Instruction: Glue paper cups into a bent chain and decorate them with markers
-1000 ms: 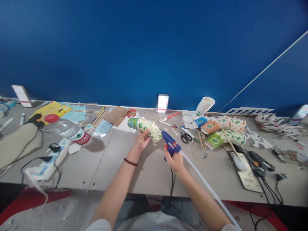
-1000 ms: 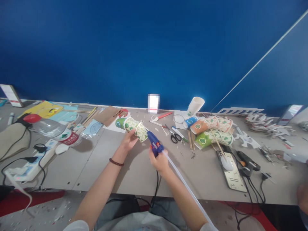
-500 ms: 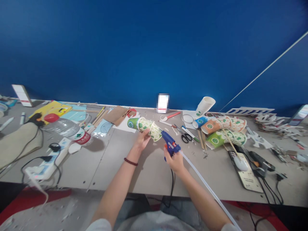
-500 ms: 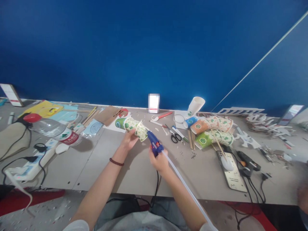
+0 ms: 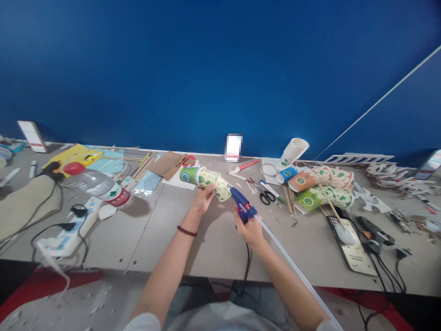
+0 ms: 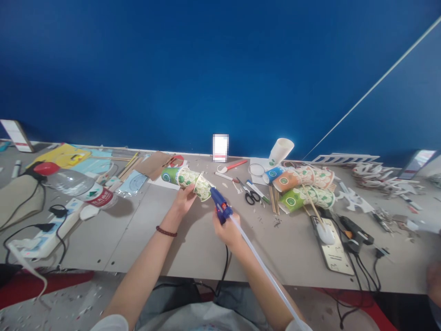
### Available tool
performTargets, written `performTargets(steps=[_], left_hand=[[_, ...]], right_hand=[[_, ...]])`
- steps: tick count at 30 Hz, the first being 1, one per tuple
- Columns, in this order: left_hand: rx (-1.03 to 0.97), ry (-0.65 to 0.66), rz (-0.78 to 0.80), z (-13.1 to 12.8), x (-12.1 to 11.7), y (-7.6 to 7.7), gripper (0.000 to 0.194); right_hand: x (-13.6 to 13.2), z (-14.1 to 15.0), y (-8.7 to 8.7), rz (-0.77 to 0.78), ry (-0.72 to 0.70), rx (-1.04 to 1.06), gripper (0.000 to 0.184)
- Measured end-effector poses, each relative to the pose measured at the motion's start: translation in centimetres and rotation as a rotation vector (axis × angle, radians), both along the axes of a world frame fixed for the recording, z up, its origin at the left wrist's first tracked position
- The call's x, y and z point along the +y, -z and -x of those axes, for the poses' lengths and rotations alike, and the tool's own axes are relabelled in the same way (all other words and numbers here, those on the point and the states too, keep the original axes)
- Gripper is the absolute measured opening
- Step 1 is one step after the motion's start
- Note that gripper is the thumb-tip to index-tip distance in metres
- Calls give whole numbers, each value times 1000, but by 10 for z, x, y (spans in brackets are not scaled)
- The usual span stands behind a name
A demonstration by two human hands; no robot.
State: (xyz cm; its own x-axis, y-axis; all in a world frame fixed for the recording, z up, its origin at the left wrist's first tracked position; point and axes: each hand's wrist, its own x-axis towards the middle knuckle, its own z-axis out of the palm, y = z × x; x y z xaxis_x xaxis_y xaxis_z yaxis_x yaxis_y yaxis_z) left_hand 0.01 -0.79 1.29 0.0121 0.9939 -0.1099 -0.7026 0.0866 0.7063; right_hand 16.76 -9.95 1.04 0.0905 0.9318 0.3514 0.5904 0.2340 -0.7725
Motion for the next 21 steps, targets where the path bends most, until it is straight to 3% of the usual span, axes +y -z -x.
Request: performTargets(steps=[21], left_hand=[[71, -39, -62, 7, 2, -6, 73]], right_hand=[[2, -1, -1, 27, -32, 35, 30]])
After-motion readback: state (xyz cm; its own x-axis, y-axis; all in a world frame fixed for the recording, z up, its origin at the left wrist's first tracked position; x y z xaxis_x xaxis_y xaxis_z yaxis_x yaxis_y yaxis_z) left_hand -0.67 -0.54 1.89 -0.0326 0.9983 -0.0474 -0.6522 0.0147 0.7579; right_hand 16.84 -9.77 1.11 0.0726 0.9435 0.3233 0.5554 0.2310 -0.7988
